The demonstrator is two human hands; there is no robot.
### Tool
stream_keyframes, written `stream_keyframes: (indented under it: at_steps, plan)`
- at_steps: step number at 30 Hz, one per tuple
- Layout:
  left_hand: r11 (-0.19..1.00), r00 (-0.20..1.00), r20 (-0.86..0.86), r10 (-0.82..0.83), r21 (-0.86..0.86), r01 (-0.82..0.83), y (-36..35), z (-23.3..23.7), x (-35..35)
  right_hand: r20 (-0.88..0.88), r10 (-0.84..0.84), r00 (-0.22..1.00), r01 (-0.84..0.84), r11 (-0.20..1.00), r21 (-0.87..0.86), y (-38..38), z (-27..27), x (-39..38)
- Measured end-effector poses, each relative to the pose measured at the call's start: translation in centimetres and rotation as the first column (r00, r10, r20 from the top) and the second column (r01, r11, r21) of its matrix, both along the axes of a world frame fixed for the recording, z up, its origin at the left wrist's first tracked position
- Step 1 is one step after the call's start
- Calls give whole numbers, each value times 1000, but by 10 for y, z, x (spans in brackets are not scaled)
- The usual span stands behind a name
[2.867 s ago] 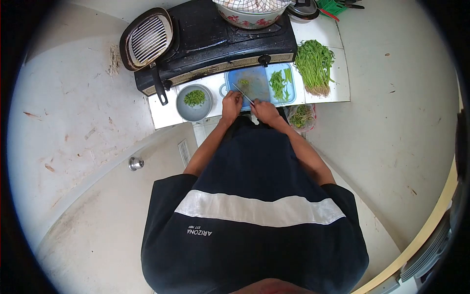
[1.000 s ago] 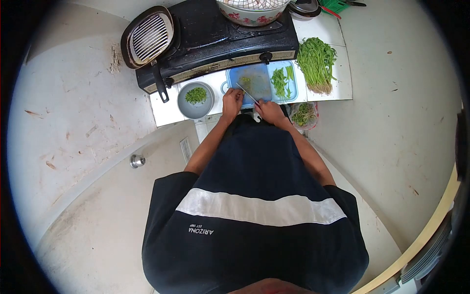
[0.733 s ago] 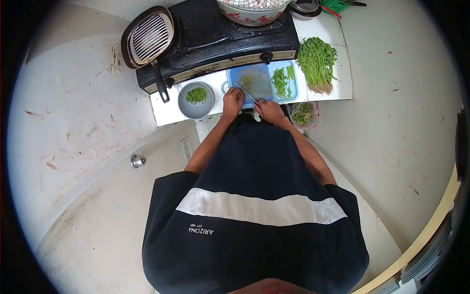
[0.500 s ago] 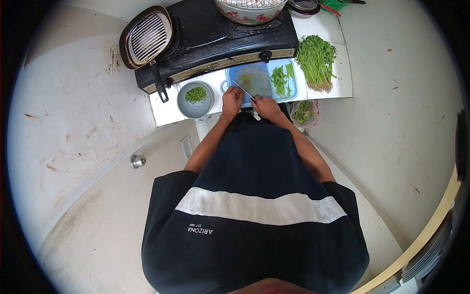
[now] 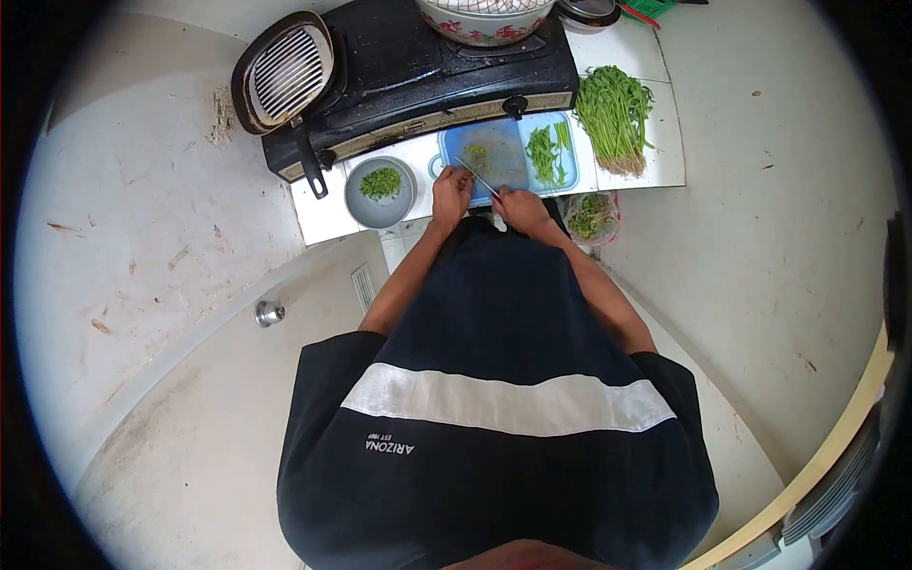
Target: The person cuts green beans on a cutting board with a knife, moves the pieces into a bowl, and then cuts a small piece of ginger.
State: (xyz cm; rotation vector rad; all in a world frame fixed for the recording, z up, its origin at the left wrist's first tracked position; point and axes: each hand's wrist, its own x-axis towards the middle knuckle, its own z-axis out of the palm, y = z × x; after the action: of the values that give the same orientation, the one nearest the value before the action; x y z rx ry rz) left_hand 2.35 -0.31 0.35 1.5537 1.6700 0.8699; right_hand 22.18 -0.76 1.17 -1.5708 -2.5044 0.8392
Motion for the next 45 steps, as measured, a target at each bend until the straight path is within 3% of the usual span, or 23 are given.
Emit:
stream_keyframes:
  at_steps: [8,15,45]
  plan:
    - [999,999,31,20,29,-21,-2,-6,2,59,-1,998,0,1000,11,3,-9,-8]
    - [997,997,83,5,77,-11,-1,-2,1,1,-36,999,36,999,-32,-2,-6,1]
    - [998,1000,-4,-9,59,9,-2,-5,-1,31,11,999,-10,999,-41,-4,-2,1]
